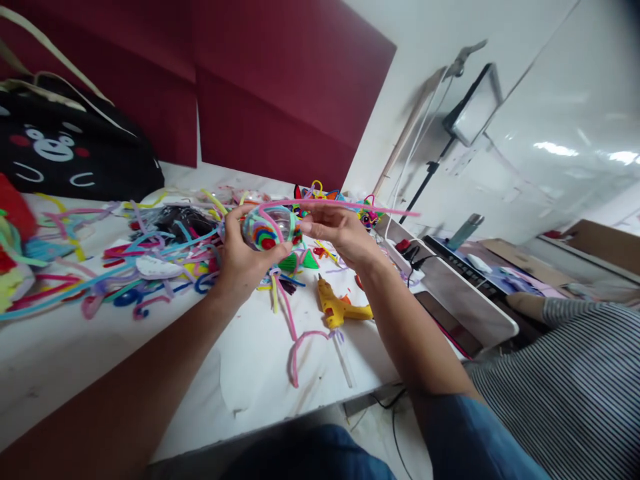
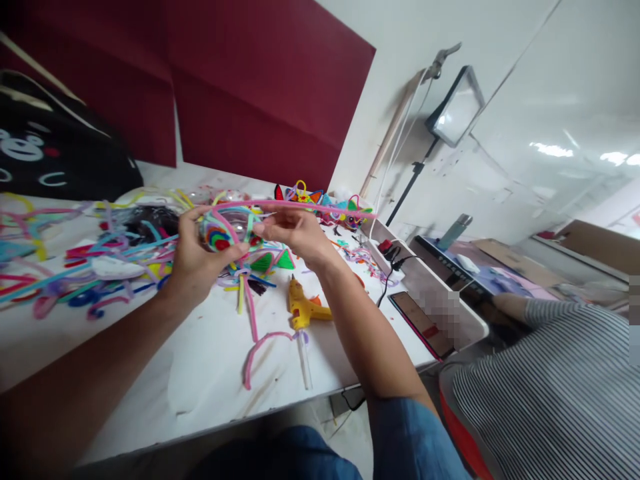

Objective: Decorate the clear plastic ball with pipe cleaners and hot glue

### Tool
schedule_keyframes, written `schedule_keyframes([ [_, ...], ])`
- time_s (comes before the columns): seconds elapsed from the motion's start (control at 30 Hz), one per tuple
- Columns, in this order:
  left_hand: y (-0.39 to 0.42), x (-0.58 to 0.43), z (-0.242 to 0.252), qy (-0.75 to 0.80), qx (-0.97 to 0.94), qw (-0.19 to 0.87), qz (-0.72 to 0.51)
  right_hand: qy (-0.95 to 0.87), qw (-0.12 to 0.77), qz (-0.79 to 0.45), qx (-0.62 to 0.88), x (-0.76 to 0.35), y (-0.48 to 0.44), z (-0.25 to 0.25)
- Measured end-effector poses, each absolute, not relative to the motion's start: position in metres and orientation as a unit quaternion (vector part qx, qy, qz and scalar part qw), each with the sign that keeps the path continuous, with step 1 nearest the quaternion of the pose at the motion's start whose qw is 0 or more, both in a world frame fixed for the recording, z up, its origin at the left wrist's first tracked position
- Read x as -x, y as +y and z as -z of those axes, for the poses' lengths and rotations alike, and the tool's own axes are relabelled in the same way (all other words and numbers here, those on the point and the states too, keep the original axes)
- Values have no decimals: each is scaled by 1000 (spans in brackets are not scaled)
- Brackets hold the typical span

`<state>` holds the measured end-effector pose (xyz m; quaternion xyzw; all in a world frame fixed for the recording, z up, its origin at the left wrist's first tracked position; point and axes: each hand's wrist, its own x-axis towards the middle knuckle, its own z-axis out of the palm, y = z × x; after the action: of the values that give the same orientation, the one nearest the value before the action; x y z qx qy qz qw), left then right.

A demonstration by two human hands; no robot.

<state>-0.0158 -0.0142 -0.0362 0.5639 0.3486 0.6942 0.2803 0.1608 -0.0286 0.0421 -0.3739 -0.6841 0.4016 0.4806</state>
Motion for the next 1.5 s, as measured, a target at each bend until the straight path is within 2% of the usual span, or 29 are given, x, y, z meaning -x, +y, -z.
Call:
schedule_keyframes([
  [0.47,-23,6,42,353,-611,271,-655,-613,617,-339,359,-174,-60,-53],
  [0.77,-21,2,51,348,-609,263,-663,-554,714,-187,384,-207,-83,-83],
  [0.87,-22,2,52,352,-611,262,-659,-556,696,-188,413,-207,-88,-90],
  [1.07,-24,4,54,367,-609,264,-652,-559,652,-303,413,-216,-69,-96],
  [1.3,-32,3,47,387,-605,275,-639,-600,554,-384,431,-188,-51,-58],
  [1.5,-39,-1,45,410,-613,278,-615,-654,497,-377,427,-172,-47,-45],
])
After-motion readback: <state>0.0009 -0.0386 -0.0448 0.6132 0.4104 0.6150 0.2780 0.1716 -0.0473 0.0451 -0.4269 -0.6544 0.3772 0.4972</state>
